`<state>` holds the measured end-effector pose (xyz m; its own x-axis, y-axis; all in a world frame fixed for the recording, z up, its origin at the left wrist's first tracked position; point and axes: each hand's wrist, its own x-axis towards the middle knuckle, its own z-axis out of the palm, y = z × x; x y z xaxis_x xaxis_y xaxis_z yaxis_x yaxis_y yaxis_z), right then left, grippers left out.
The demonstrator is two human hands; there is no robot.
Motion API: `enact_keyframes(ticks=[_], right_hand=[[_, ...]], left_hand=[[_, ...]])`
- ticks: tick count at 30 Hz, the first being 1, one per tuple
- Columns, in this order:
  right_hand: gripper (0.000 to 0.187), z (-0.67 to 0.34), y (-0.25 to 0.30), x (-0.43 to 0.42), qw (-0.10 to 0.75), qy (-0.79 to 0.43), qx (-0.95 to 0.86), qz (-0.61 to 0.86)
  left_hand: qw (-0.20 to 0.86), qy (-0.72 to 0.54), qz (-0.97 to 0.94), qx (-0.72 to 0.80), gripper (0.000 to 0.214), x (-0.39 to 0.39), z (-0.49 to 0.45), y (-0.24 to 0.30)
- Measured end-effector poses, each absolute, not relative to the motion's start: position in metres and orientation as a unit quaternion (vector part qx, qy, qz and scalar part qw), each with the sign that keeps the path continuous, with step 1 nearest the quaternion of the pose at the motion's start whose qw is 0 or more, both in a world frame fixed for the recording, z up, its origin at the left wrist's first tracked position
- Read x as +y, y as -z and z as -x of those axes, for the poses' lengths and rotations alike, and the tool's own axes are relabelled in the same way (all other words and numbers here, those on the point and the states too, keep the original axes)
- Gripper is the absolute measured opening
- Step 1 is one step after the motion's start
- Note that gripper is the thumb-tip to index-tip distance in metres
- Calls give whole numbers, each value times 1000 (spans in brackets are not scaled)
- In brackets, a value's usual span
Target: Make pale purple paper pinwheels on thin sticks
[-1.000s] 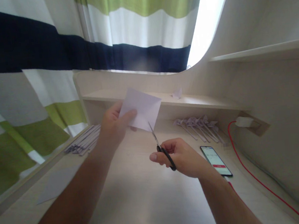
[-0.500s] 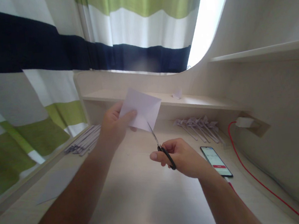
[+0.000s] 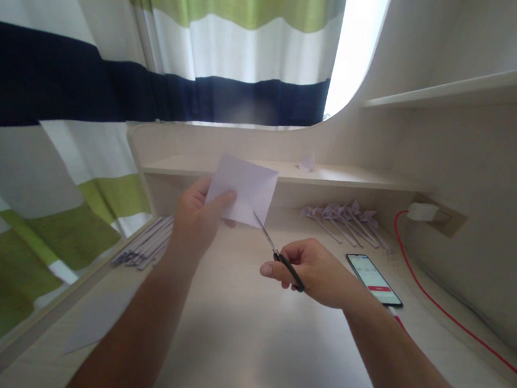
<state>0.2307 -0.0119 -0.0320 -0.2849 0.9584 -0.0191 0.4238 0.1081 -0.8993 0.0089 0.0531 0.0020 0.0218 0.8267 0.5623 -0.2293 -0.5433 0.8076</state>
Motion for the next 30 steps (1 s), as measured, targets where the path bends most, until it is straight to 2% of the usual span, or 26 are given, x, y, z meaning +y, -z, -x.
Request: enact_keyframes(ticks=[30], right_hand=[[47, -228, 27, -14, 325, -426, -670, 514]], left_hand=[[427, -616, -617, 240, 23, 52, -15, 2]])
